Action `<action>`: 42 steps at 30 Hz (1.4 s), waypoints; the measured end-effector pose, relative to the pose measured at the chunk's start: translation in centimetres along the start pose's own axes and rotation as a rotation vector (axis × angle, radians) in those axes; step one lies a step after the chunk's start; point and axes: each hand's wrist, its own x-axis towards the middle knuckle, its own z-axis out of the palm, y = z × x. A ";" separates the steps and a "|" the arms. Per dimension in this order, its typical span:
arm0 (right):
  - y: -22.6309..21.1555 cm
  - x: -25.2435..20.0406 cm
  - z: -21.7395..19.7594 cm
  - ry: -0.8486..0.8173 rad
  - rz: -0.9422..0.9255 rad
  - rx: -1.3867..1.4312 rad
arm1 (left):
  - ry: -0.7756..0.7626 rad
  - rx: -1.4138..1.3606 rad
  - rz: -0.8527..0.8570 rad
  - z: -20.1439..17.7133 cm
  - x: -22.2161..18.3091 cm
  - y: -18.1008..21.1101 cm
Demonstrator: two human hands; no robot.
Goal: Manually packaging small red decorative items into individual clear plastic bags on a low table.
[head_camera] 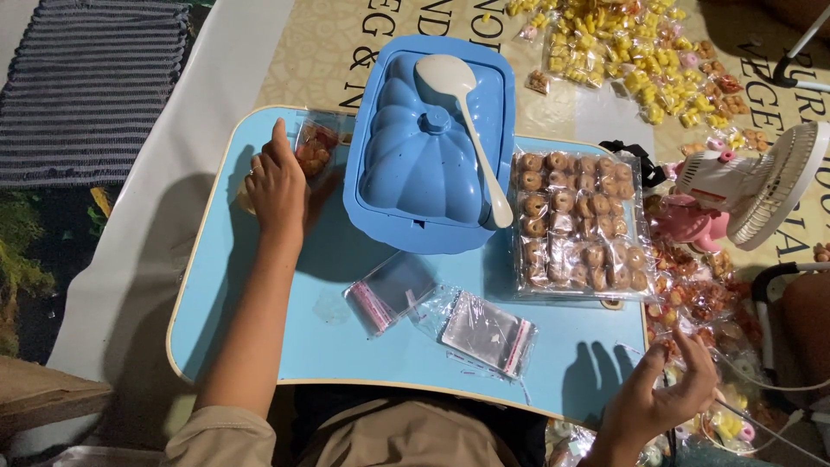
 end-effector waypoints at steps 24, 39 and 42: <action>-0.7 0.2 -0.2 -0.004 -0.027 0.074 | -0.161 -0.134 -0.035 -2.2 0.1 -0.1; -0.8 0.0 -0.2 0.007 0.002 0.011 | -0.034 -0.133 -0.025 -3.7 0.3 0.1; -1.1 0.0 -0.1 0.005 0.034 0.014 | -0.124 -0.240 -0.054 -5.4 0.8 0.3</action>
